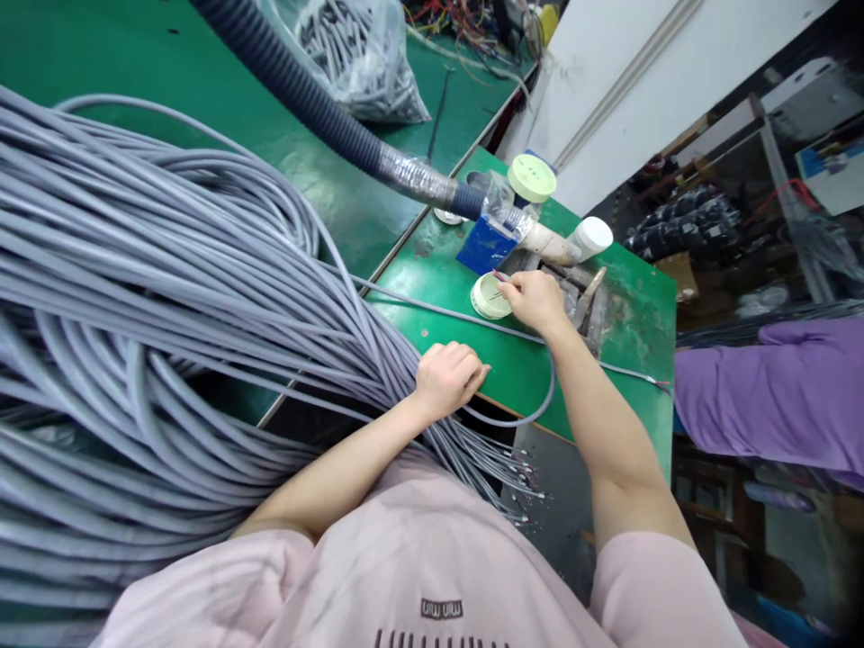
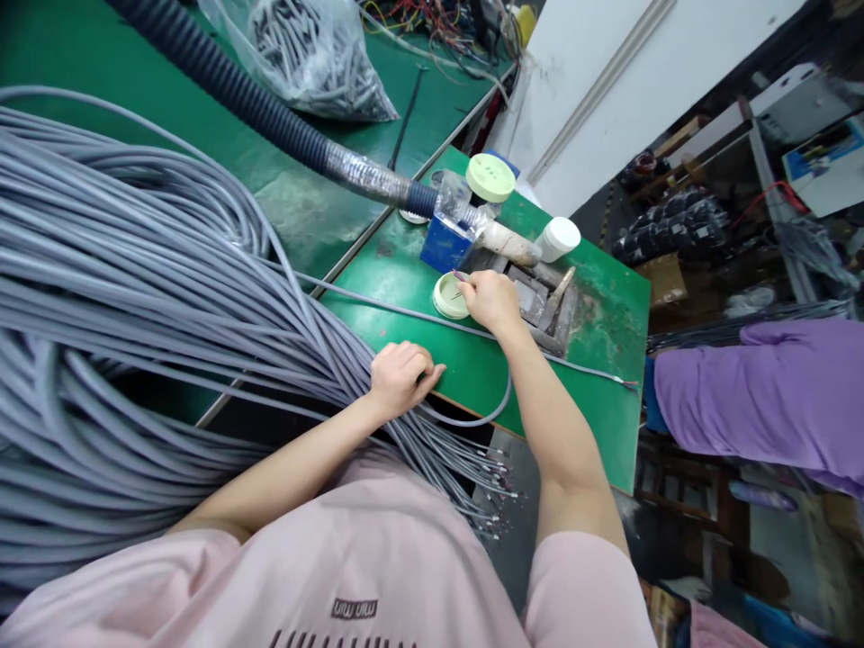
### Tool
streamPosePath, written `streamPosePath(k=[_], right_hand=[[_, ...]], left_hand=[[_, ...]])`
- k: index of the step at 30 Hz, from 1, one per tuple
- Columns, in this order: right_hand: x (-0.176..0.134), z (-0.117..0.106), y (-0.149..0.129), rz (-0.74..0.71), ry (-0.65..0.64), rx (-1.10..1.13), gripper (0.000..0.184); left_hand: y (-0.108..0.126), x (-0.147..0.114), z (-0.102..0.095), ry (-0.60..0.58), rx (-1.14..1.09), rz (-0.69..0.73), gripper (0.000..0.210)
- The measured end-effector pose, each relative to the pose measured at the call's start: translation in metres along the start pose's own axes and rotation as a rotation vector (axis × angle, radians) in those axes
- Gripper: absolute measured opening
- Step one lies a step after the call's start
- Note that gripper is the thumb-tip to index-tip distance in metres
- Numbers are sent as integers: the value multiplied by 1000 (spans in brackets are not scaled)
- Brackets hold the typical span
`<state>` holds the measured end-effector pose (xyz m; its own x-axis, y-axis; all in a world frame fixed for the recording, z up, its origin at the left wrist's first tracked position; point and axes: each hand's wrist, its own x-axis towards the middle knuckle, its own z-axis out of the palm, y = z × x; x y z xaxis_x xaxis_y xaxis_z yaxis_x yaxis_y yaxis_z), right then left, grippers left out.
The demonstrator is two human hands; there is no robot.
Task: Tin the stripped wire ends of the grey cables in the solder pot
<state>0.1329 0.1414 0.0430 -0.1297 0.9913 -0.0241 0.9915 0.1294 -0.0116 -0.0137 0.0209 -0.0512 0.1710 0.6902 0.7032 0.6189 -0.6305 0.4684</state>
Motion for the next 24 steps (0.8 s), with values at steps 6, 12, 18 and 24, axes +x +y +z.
streamPosePath(k=[6, 12, 18, 24], right_hand=[[0, -1, -6, 15, -24, -74, 32], [-13, -20, 25, 7, 127, 35, 34], [-21, -20, 85, 197, 244, 138, 33], [-10, 4, 118, 360, 210, 100, 31]], left_hand=[[-1, -2, 2, -5, 15, -1, 21], [0, 0, -1, 0, 1, -6, 22], [0, 3, -1, 13, -32, -4, 22], [0, 4, -1, -2, -41, -10, 21]])
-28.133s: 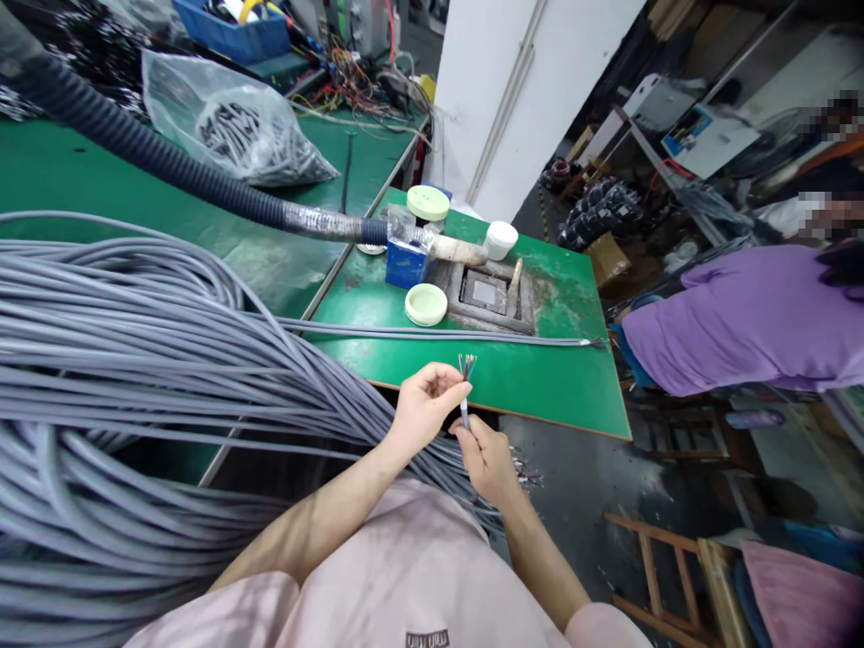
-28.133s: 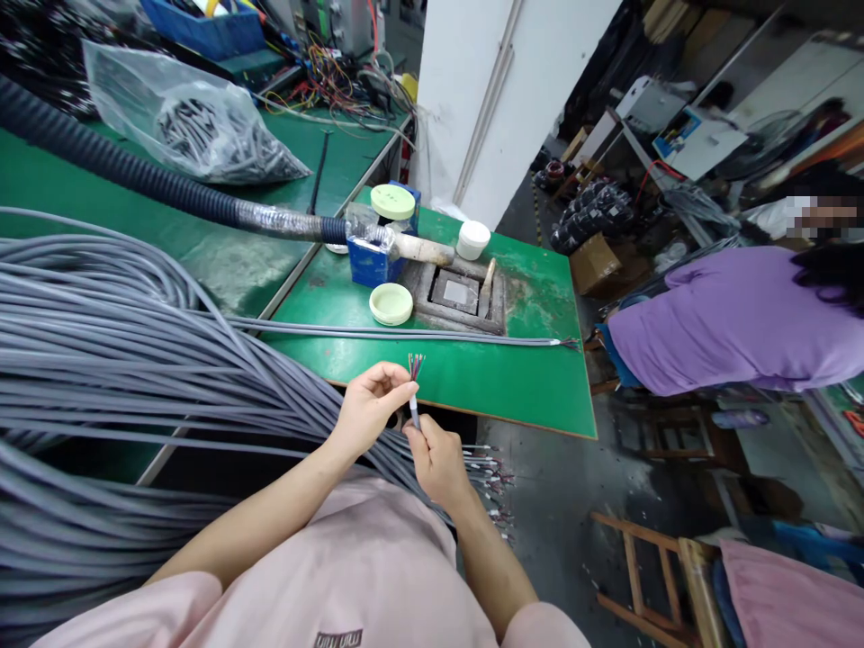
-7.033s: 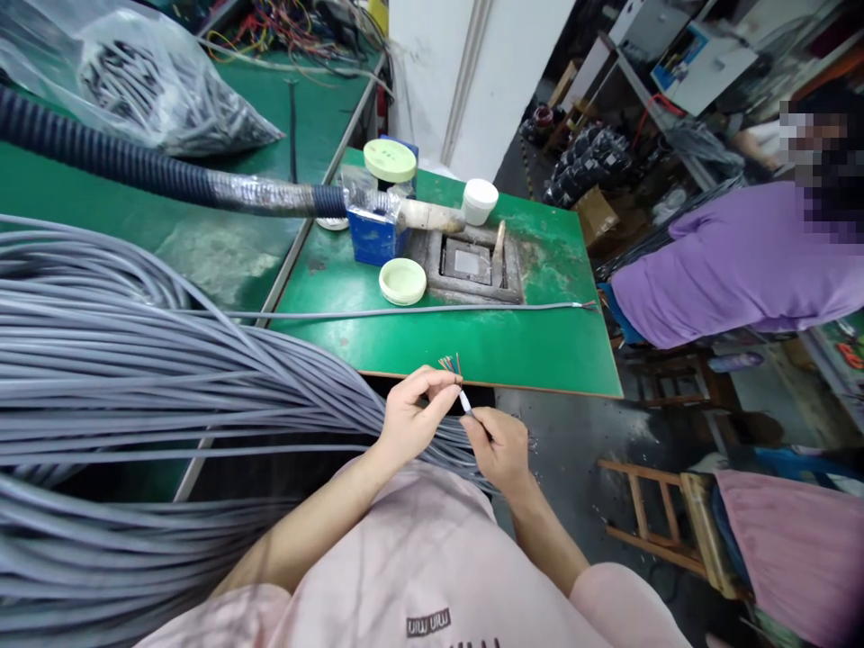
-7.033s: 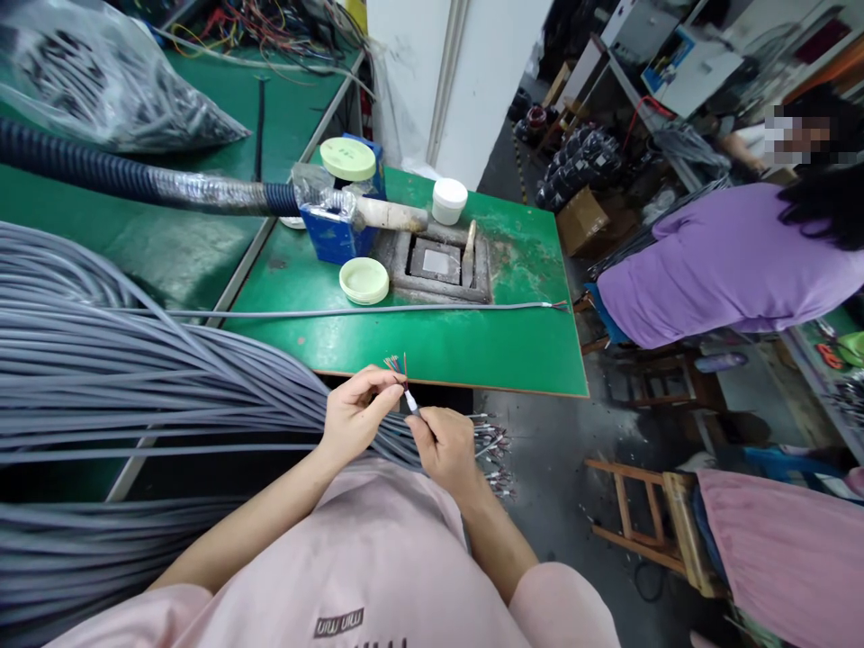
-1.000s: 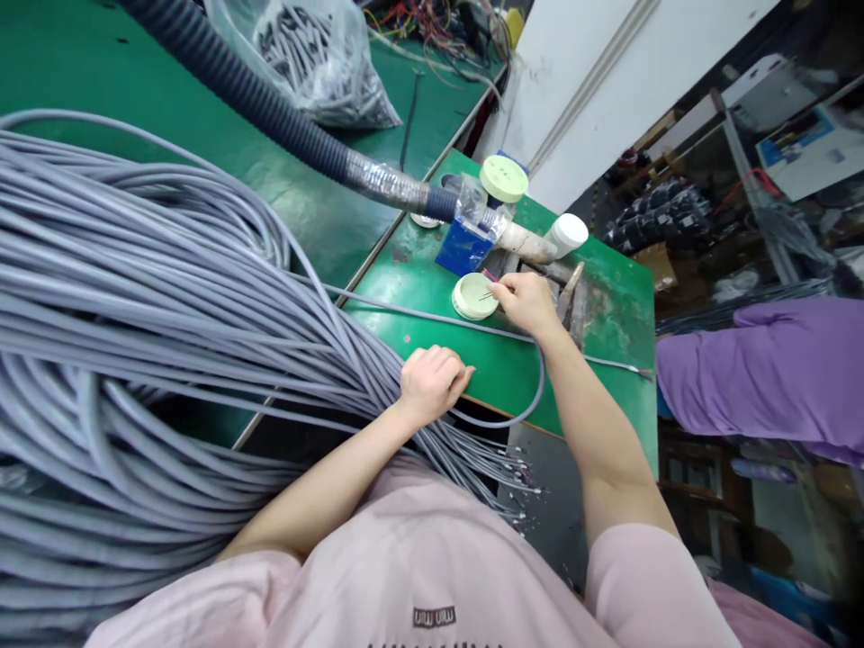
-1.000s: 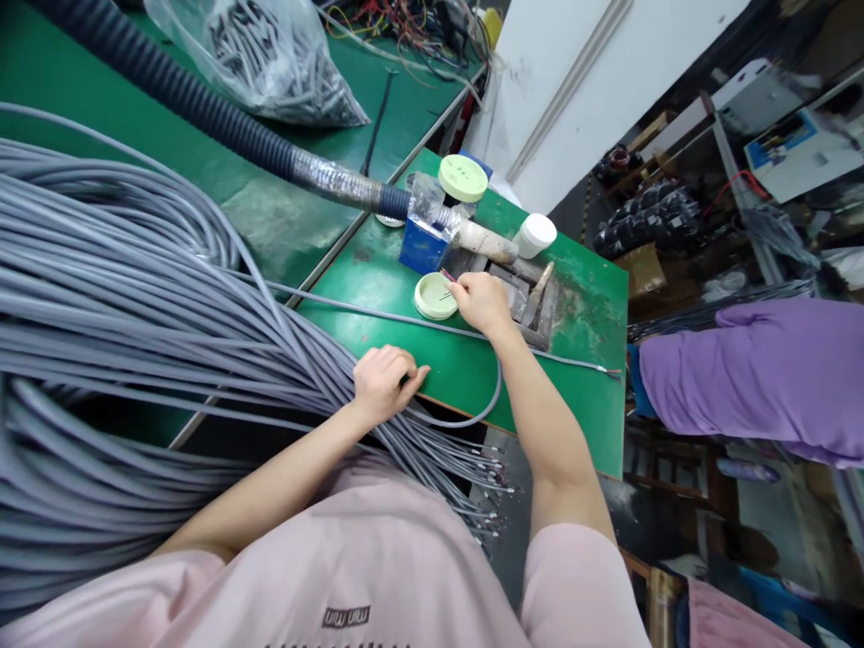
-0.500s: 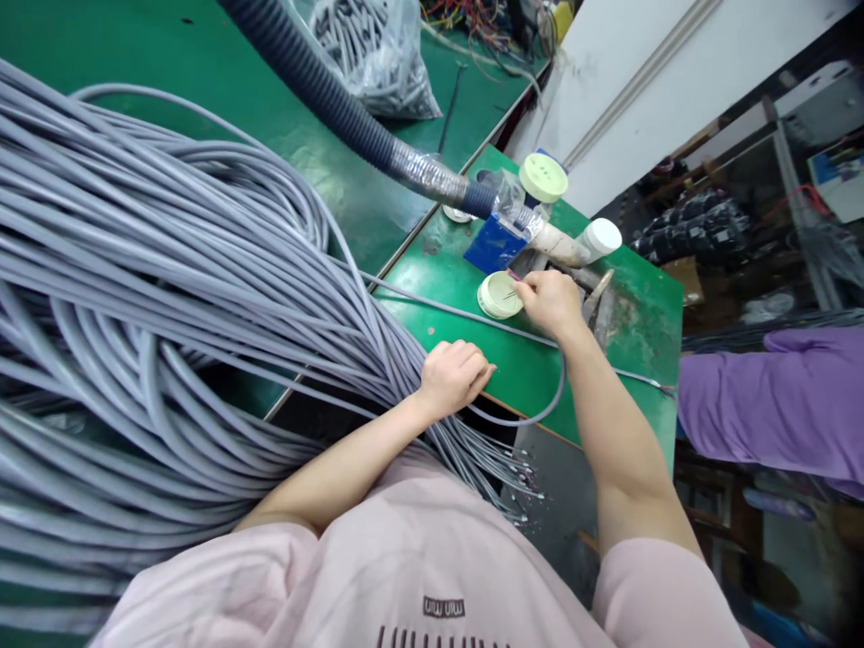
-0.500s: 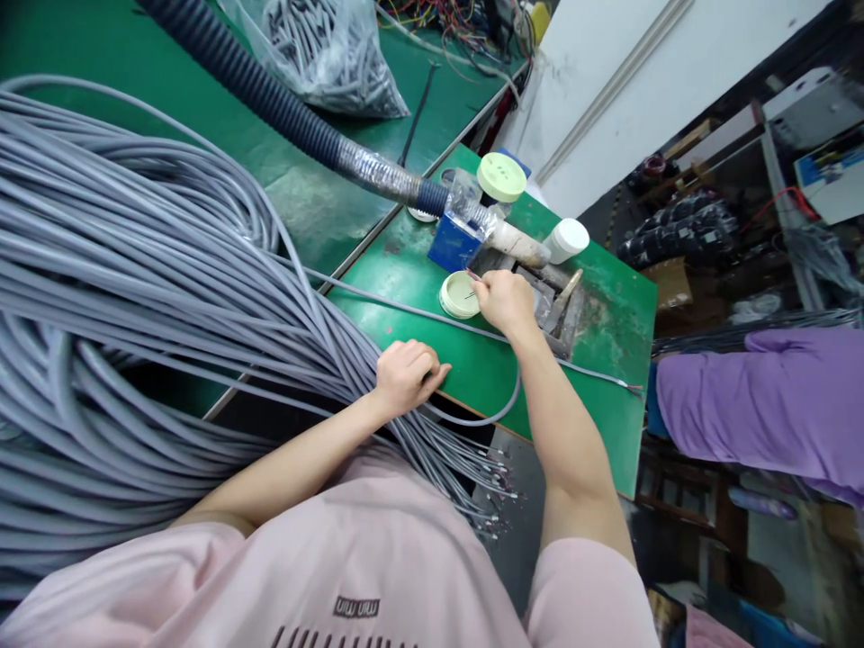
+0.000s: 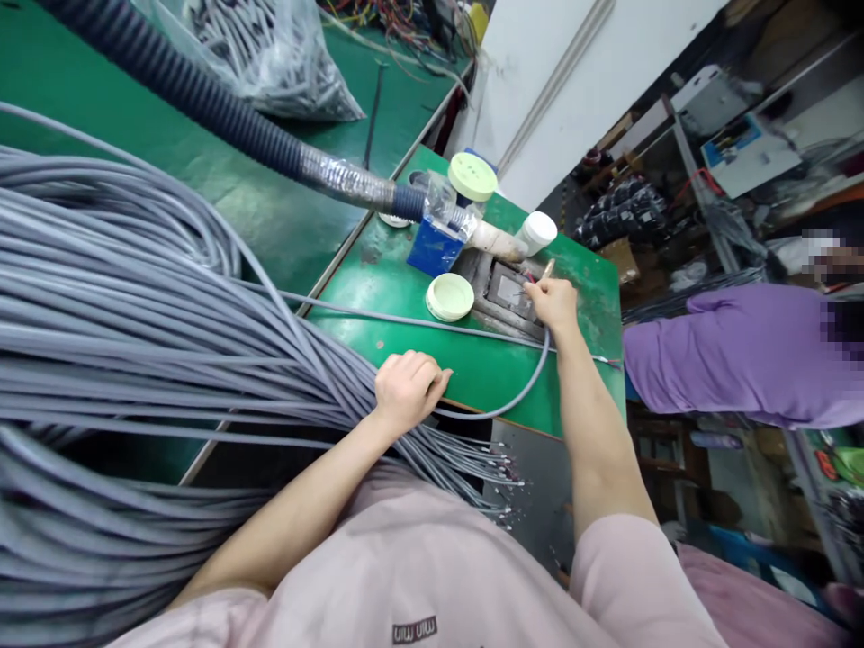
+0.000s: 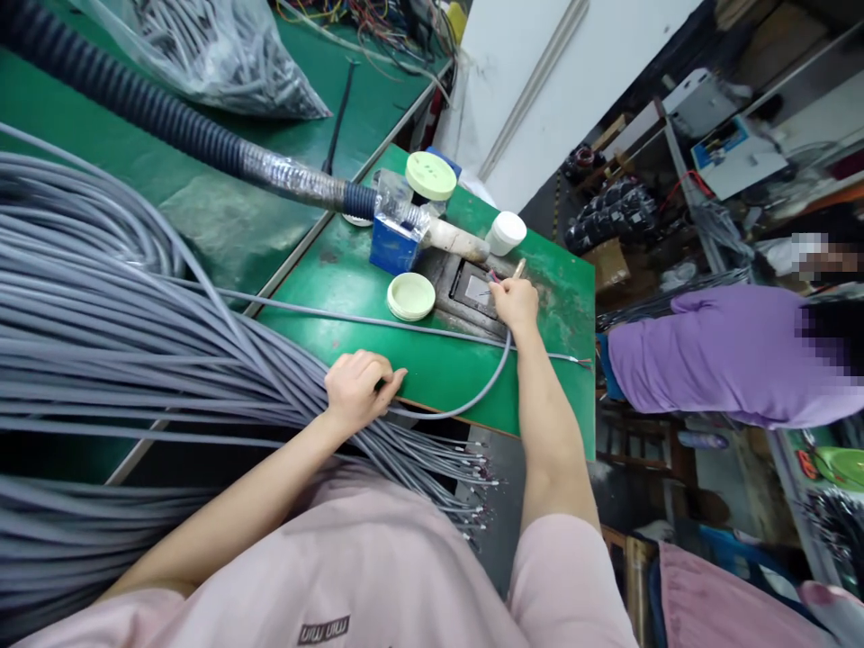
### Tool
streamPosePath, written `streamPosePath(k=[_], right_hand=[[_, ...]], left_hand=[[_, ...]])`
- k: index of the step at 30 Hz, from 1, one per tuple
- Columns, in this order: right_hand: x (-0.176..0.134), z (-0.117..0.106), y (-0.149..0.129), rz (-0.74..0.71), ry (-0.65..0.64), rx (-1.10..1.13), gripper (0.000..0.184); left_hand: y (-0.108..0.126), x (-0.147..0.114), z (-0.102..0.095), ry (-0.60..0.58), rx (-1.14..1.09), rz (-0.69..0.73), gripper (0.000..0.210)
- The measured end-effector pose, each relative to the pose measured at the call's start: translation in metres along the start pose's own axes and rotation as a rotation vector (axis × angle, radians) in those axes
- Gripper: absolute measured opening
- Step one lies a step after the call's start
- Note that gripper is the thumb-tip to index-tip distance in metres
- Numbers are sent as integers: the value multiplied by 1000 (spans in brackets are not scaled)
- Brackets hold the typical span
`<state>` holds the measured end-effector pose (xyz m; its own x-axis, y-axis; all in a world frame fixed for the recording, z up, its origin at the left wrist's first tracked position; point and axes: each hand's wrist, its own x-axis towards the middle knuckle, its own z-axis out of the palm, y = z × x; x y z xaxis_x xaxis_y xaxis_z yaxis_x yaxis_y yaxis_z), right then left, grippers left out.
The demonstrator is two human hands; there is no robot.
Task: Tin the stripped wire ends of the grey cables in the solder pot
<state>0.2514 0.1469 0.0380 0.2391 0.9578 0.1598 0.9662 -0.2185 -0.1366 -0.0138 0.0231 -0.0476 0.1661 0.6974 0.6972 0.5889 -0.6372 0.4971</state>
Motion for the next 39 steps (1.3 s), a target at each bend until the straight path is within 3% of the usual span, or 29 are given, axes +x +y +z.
streamPosePath(k=[11, 19, 23, 28, 31, 34, 39], right_hand=[[13, 19, 9, 76, -93, -40, 30], [11, 13, 7, 76, -78, -5, 28], [-10, -7, 5, 3, 8, 216, 31], [-76, -35, -14, -66, 47, 619, 37], [-121, -40, -30, -44, 29, 785, 38], [-156, -36, -46, 2, -3, 939, 33], [-187, -24, -71, 44, -58, 1077, 34]], left_hand=[[2, 3, -2, -1, 23, 19, 22], [1, 2, -1, 3, 17, 17, 21], [0, 1, 0, 2, 18, 22, 21], [1, 2, -3, -15, -47, -19, 21], [9, 4, -7, -19, -284, -200, 23], [27, 5, -9, -41, -766, -537, 21], [60, 6, -4, -115, -1410, -942, 36]])
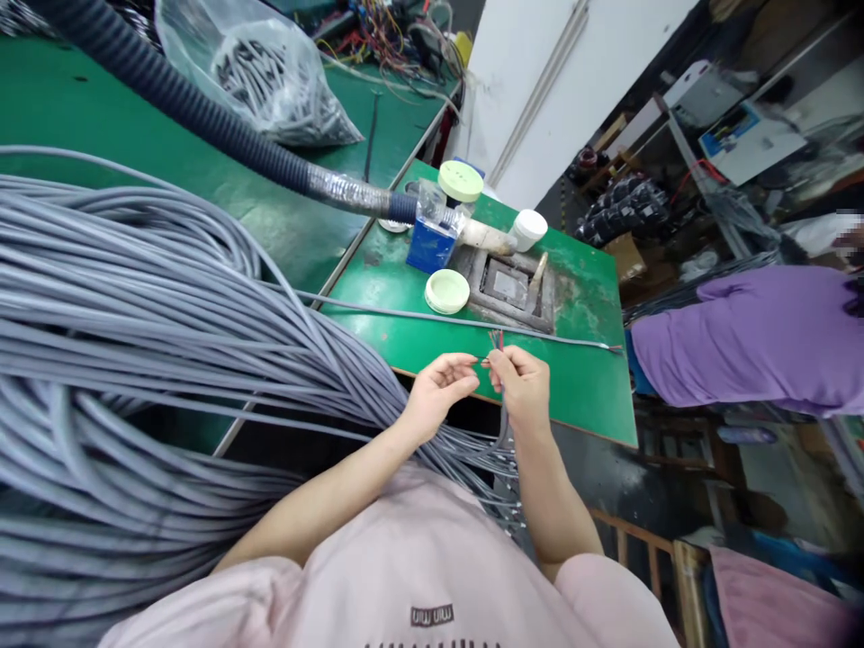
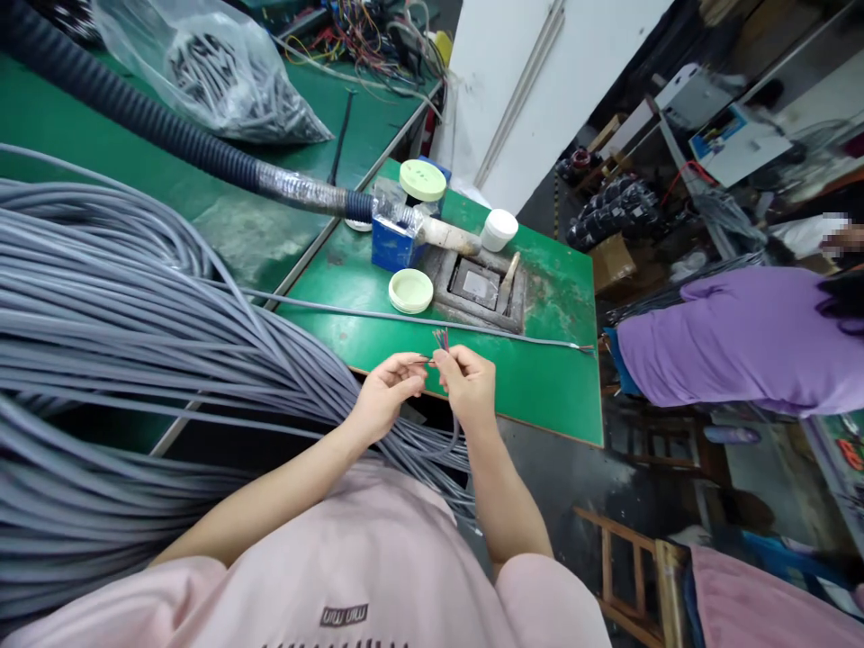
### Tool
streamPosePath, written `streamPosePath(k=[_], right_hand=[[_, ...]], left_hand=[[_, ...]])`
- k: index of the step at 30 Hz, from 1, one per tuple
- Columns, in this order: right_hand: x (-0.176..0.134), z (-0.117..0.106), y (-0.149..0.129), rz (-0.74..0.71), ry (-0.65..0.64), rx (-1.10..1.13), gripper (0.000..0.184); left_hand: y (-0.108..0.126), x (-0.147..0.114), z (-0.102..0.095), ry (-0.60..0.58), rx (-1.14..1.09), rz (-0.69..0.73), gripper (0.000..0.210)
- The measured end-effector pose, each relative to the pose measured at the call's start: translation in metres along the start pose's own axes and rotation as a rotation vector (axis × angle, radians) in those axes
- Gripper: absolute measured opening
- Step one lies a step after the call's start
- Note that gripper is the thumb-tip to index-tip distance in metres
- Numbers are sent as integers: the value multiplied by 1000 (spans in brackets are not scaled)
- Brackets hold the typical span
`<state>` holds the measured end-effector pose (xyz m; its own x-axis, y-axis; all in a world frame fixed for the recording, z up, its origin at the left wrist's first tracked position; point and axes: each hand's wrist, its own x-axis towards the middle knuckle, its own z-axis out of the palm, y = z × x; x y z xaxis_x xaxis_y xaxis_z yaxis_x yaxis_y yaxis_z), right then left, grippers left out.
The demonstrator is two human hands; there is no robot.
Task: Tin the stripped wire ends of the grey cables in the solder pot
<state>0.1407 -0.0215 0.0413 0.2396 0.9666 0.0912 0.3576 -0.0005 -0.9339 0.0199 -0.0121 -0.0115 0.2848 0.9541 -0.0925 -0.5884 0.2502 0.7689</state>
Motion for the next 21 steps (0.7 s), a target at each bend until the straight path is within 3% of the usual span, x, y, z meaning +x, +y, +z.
streamPosePath(k=[5, 8, 11, 15, 18, 21], right_hand=[[-9, 15, 1, 39, -44, 53, 40], [-11, 13, 1, 34, -72, 78, 38], [-18, 6, 3, 41, -153, 125, 23], [-35, -2, 11, 92, -188, 217, 28], [-46, -1, 18, 136, -161, 346, 32], [-52, 1, 21, 148, -157, 446, 37]], left_hand=[[-1, -5, 17, 61, -273, -121, 34], [1, -3, 18, 107, -289, -110, 32], [7, 2, 12, 167, -240, -48, 29], [14, 3, 5, 232, 65, 260, 22], [13, -1, 5, 129, 407, 554, 11], [8, -3, 7, 66, 488, 641, 2]])
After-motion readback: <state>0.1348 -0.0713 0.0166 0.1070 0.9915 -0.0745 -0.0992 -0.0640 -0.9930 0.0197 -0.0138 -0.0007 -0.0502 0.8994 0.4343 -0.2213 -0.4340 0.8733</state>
